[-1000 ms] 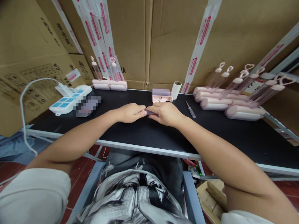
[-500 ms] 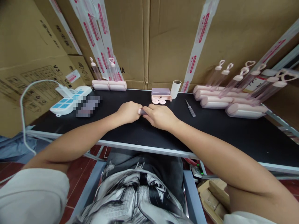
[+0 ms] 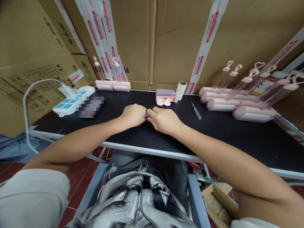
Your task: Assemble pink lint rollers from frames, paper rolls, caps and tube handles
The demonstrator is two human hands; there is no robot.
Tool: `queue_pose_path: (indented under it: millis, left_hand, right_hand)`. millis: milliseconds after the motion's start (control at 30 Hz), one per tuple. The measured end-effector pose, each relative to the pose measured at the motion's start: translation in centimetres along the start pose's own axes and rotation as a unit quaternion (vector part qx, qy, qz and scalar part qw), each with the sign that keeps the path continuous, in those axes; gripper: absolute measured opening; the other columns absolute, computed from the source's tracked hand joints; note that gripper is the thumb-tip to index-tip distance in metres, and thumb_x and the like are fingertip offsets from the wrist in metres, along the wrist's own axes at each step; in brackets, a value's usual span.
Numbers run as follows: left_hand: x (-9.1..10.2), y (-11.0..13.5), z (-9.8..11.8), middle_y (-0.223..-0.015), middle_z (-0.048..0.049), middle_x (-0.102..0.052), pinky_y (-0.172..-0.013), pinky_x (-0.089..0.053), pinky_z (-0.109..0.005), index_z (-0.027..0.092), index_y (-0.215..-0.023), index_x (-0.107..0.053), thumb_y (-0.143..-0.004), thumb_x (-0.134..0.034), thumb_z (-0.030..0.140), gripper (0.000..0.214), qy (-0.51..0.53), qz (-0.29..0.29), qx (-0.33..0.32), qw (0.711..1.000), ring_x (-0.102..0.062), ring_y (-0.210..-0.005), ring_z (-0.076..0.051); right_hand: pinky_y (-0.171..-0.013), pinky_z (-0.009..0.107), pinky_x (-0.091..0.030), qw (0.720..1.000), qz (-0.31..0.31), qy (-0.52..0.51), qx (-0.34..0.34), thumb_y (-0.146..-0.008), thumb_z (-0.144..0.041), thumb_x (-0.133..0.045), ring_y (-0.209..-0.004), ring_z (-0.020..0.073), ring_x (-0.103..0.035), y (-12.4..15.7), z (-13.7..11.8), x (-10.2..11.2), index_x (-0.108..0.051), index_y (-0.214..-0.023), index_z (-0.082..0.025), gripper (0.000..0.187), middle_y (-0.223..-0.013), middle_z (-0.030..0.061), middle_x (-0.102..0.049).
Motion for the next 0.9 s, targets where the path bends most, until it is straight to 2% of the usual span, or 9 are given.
queue_pose_path:
  millis: [333, 667, 800, 900]
  left_hand:
    - [0.2, 0.0, 0.1, -0.103, -0.0199, -0.082, -0.083, -0.063, -0.049, 0.017, -0.103, -0.083, -0.092, -0.063, 0.041, 0.033, -0.002, 0.003, 0.003, 1.000, -0.080, -0.102, -0.042]
    - [-0.2, -0.1, 0.2, -0.102, -0.0204, -0.082, -0.083, -0.063, -0.049, 0.017, -0.104, -0.084, -0.092, -0.063, 0.037, 0.031, 0.000, 0.006, 0.004, 1.000, -0.080, -0.103, -0.042]
    - [-0.5, 0.0, 0.3, -0.103, -0.0206, -0.082, -0.083, -0.063, -0.049, 0.016, -0.103, -0.084, -0.094, -0.061, 0.034, 0.030, -0.007, 0.000, -0.003, 1.000, -0.080, -0.103, -0.042]
    - [-0.8, 0.0, 0.4, -0.104, -0.0203, -0.082, -0.083, -0.063, -0.050, 0.017, -0.103, -0.084, -0.095, -0.059, 0.032, 0.030, -0.011, -0.002, -0.004, 1.000, -0.080, -0.104, -0.043]
  right_hand:
    - [-0.062, 0.036, -0.026, 0.998, -0.036, 0.017, -0.047, -0.113, -0.038, -0.044, -0.085, 0.0260, -0.069, -0.2, -0.9, 0.3, -0.069, -0.127, -0.018, 0.036, -0.109, 0.0133, -0.074]
    - [-0.061, 0.036, -0.029, 0.997, -0.050, 0.009, -0.058, -0.113, -0.039, -0.044, -0.086, 0.0279, -0.072, -0.3, -0.9, 0.2, -0.069, -0.128, -0.018, 0.036, -0.110, 0.0126, -0.074]
    - [-0.063, 0.035, -0.033, 0.996, -0.057, -0.023, -0.061, -0.112, -0.040, -0.046, -0.084, 0.0273, -0.071, -0.3, -0.8, -0.3, -0.070, -0.126, -0.017, 0.036, -0.111, 0.0135, -0.075]
    - [-0.070, 0.034, -0.039, 0.991, -0.038, -0.116, -0.061, -0.109, -0.037, -0.052, -0.089, 0.0266, -0.071, -0.5, -0.2, -0.9, -0.073, -0.117, -0.015, 0.032, -0.109, 0.0139, -0.076]
Point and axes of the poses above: each hand's wrist, its own y-axis away from the middle knuckle, its own x-axis out of the back of the hand, z = x × y, the point moved 5 cm from there along -y, towards the middle knuckle
